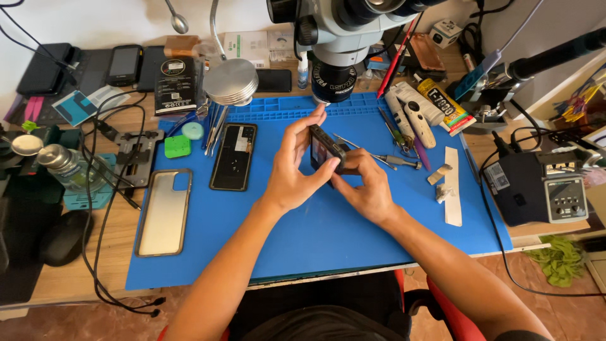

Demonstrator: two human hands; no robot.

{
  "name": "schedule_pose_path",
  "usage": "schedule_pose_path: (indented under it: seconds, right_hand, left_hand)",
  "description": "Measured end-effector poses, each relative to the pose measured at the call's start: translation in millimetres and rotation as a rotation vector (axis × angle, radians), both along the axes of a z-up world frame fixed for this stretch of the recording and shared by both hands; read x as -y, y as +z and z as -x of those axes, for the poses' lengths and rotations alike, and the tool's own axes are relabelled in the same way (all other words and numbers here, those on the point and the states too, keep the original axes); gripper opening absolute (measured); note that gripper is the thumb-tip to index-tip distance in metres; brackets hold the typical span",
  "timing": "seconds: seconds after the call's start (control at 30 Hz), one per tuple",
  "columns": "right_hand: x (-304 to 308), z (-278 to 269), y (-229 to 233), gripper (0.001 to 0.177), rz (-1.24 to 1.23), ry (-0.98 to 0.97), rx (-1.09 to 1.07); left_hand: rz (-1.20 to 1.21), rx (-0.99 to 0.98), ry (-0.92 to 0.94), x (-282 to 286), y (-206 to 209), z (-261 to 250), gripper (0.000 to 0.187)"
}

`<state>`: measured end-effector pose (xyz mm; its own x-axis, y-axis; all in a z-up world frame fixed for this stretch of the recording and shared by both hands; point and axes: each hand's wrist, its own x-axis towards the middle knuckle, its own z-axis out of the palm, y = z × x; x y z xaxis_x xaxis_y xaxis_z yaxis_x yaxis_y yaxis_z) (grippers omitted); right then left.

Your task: The person disassembles a smartphone using a screwdriver and tweezers, removes the back cover, and manipulates internal components including the battery and camera module. The person then reassembles the device by placing the back cover back and securing it with screws.

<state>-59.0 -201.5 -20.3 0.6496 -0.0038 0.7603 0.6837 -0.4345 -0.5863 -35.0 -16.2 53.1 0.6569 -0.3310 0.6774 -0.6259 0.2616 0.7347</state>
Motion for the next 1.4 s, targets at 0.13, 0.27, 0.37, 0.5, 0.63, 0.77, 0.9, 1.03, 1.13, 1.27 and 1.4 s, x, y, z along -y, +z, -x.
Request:
schedule_pose_path:
  seconds: [0.13, 0.27, 0.37, 0.5, 0.63, 0.77, 0.9, 1.03, 1.13, 1.27, 1.4]
  right_hand:
    - [1, 2, 3, 0.025, 0.047, 0.013, 0.047]
    - [5, -1, -5, 0.026, 0.110, 0.020, 0.105]
    - [3, -2, -5, 0.025, 0.129, 0.015, 0.124]
    - [4, -2, 0, 0.025, 0.122, 0.043, 0.110]
    - [3, -3, 14, 0.029, 0.111, 0.070, 0.084]
    - [23, -14, 26, 0.020, 0.163, -0.014, 0.032]
    - [53, -28, 9, 0.013, 0.426, -0.221, -0.101]
    - [46, -31, 12, 0.023, 0.593, -0.200, -0.041]
    - [39, -36, 15, 0.028, 0.848, -0.281, -0.065]
    - [47, -63, 1, 0.015, 1.043, -0.313, 0.131]
    - [57, -85, -19, 0.028, 0.866, -0.360, 0.225]
  left_hand:
    - [0.013, 0.004, -0.012, 0, -4, -4, 0.062]
    - [-0.005, 0.021, -0.042, 1, -4, -3, 0.064]
    - [-0.014, 0.058, -0.016, 0, -9, -8, 0.067]
    - [-0.027, 0.069, 0.077, 1, -21, -15, 0.074]
    - [-0.001, 0.095, 0.097, 1, -20, -16, 0.075]
    - [0.098, 0.077, 0.147, 1, -28, -26, 0.080]
    - [0.165, 0.046, 0.149, -4, -28, -32, 0.074]
    - [0.106, 0.087, 0.163, -9, -24, -34, 0.071]
    - [0.039, 0.085, 0.155, -16, -24, -35, 0.061]
    - [-0.111, 0.080, 0.150, -19, -16, -28, 0.070]
    - [-0.201, 0.083, 0.182, -23, -14, -27, 0.075]
